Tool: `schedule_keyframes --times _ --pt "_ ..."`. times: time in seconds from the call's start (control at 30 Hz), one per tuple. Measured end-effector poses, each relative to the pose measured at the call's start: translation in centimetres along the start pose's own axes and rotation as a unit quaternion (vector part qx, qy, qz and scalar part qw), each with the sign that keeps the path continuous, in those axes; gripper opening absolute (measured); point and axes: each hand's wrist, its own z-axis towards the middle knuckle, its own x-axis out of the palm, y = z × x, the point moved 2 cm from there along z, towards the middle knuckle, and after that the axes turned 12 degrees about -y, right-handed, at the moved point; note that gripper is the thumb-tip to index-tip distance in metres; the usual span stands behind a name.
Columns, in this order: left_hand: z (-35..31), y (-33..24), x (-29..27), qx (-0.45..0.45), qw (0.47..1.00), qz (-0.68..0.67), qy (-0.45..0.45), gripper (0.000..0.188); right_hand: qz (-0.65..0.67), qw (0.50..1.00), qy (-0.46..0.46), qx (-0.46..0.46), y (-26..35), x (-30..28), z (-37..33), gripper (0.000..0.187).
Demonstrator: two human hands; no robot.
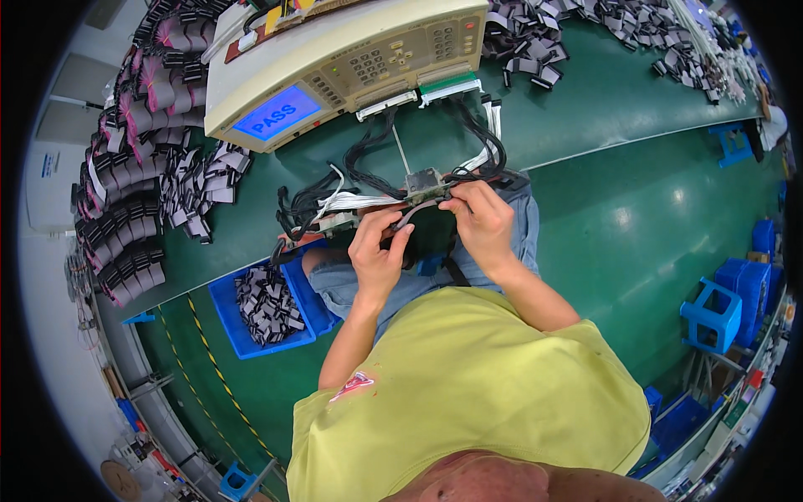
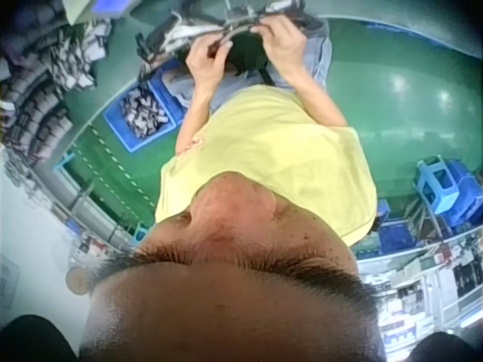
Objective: Testing the connectivity and quality of wire harnesses using a specialized electronic testing machine on an assembly line.
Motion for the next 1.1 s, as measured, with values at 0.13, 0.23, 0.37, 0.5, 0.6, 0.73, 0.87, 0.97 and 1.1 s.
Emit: schedule_keyframes --times 0.13,0.23,0.37,0.5,0.6,0.73,0.87,0.97,1.1 --pt "-0.1 0.5 0.4 -0.021 0.999 -0.018 -0.015 0.022 0.003 1.0 -0.009 0.013 0.0 0.4 -0.5 0.02" --pt "-0.2 0.6 0.4 -0.023 0.999 -0.03 -0.022 0.021 0.006 1.0 -0.02 0.001 -0.3 0.6 -0.6 0.021" --pt "-0.6 -1.1 0.1 -0.017 0.999 -0.025 -0.016 0.022 0.006 0.999 0.026 -0.024 -0.6 0.2 -0.2 0.024" --pt "-1.5 -1.5 -0.1 -0.025 0.999 -0.041 -0.003 0.022 0.028 0.997 0.075 0.011 -1.1 -0.2 -0.4 0.029" --pt "-1.7 -1.2 0.0 -0.034 0.998 -0.043 -0.004 0.022 0.021 0.997 0.069 0.007 -1.4 0.2 -0.5 0.029" --pt "-1.0 -1.1 0.2 -0.025 0.999 -0.043 -0.004 0.022 0.019 0.998 0.047 0.043 -1.3 0.4 -0.4 0.026" --pt "-0.7 -0.7 0.2 -0.017 0.999 -0.033 -0.005 0.022 0.017 0.998 0.045 0.046 -1.0 0.1 0.3 0.025" --pt "-0.7 -0.4 0.2 -0.015 0.999 -0.03 -0.007 0.022 0.031 0.994 0.101 0.033 -1.1 -0.2 1.2 0.025" --pt "-0.8 -0.8 0.1 -0.028 0.999 -0.032 -0.005 0.021 -0.001 0.991 0.134 0.006 -1.4 -0.4 1.6 0.026"
